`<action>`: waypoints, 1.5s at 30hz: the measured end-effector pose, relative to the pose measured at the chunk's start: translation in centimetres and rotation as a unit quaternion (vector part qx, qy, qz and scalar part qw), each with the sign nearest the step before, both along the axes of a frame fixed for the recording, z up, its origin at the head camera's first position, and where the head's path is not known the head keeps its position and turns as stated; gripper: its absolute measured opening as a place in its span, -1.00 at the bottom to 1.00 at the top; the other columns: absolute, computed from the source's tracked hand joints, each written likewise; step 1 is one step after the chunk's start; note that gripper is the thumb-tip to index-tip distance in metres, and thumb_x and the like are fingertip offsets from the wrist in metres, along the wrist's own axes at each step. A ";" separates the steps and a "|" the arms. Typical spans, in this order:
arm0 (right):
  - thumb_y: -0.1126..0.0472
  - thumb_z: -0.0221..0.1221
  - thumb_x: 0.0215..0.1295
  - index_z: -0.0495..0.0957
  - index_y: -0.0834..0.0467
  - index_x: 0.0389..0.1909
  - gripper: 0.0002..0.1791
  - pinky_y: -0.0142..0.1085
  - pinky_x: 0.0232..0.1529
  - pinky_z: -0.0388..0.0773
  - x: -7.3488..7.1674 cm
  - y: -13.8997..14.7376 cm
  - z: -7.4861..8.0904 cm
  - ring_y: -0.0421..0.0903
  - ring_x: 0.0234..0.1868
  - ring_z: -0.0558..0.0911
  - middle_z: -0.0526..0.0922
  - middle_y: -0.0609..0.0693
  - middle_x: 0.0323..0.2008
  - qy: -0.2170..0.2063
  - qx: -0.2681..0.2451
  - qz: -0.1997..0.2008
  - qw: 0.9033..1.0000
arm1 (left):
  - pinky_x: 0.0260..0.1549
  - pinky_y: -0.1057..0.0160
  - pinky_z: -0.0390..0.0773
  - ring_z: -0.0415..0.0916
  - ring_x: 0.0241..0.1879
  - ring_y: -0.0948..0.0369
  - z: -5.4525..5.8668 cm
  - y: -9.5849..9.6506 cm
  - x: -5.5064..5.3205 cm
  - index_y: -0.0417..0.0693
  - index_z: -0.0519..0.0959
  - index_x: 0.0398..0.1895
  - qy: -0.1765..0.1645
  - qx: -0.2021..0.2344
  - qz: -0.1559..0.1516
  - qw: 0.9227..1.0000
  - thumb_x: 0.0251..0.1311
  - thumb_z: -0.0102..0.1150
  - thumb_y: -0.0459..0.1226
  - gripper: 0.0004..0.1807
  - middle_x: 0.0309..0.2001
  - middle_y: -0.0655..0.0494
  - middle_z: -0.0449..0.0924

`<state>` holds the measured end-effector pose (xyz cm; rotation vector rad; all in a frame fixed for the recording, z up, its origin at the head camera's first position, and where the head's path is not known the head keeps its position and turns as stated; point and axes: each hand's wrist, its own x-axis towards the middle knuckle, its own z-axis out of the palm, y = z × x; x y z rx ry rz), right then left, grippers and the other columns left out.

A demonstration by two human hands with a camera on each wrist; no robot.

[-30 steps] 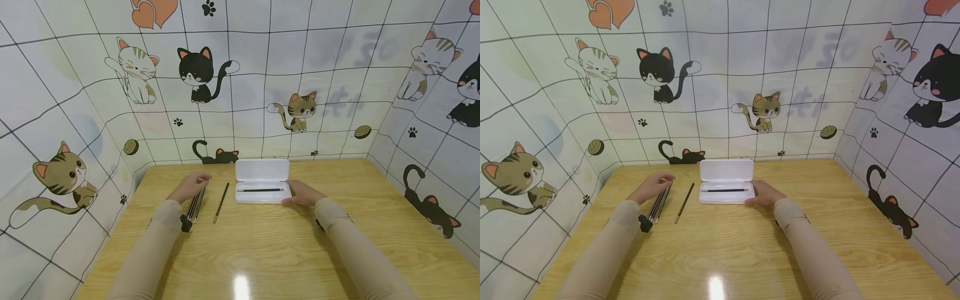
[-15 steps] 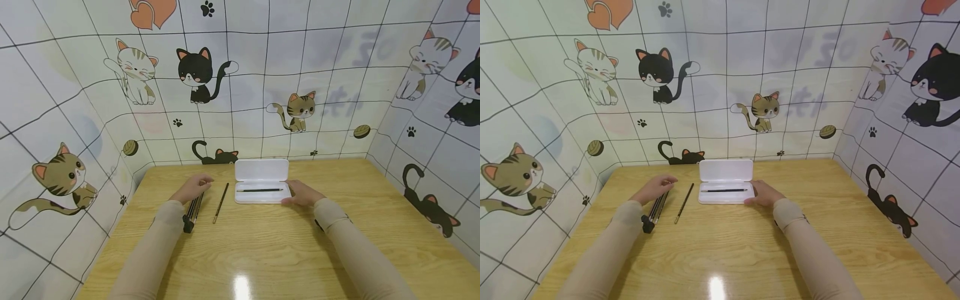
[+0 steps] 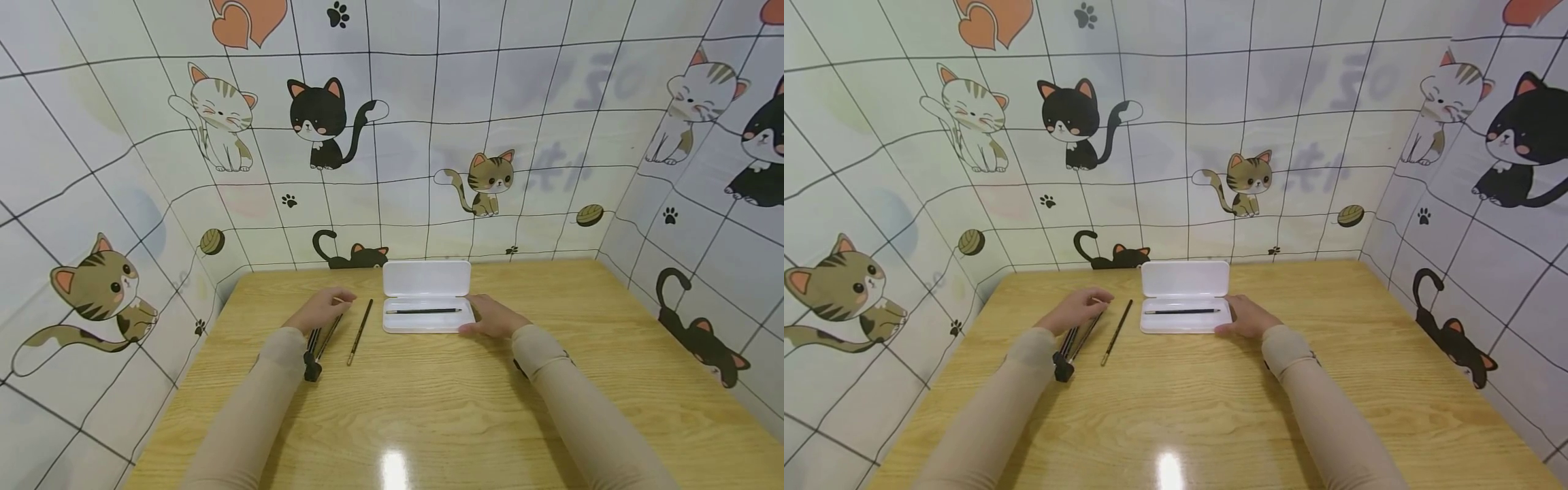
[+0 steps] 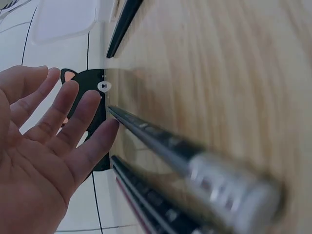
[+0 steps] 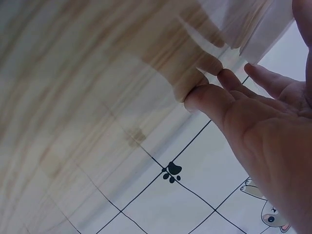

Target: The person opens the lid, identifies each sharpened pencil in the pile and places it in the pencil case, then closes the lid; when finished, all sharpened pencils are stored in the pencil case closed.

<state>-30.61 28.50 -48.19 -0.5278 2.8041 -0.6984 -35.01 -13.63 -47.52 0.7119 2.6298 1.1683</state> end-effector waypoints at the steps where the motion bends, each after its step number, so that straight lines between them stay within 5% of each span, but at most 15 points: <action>1: -0.13 0.32 0.33 0.08 0.34 0.55 0.01 0.24 0.43 0.11 0.0 0.0 0.0 0.36 0.50 0.13 0.17 0.40 0.48 0.000 0.000 0.000 1.000 | 0.12 -0.09 0.54 0.52 0.17 -0.09 -0.1 0.2 0.0 -0.23 0.52 0.29 0.000 -0.002 -0.001 1.000 0.53 0.04 -0.26 -0.62 0.23 -0.12 0.54; 18: -0.12 0.32 0.33 0.06 0.33 0.56 0.01 0.25 0.43 0.10 -0.1 0.2 -0.3 0.37 0.50 0.12 0.14 0.41 0.48 -0.005 0.001 -0.006 1.000 | 0.19 -0.08 0.49 0.51 0.20 -0.03 -1.5 1.7 -0.2 -0.18 0.55 0.25 -0.014 -0.001 -0.034 0.999 0.52 0.06 -0.23 -0.64 0.22 -0.05 0.56; 36: -0.08 0.33 0.34 0.08 0.34 0.55 -0.01 0.26 0.42 0.11 -0.1 0.0 0.0 0.36 0.49 0.12 0.16 0.40 0.47 0.000 -0.012 0.005 1.000 | 0.21 -0.19 0.43 0.40 0.30 -0.08 1.0 -3.3 -0.1 -0.06 0.46 0.38 -0.017 0.041 0.050 0.998 0.57 -0.01 -0.19 -0.59 0.36 -0.13 0.43; 45: -0.09 0.32 0.34 0.07 0.33 0.56 -0.01 0.27 0.42 0.11 -0.2 0.1 -0.2 0.36 0.48 0.13 0.17 0.41 0.46 0.001 -0.007 0.006 1.000 | 0.20 -0.19 0.45 0.39 0.31 -0.13 1.3 -3.6 0.6 -0.12 0.43 0.39 -0.017 0.035 0.044 0.998 0.56 -0.01 -0.16 -0.56 0.40 -0.12 0.36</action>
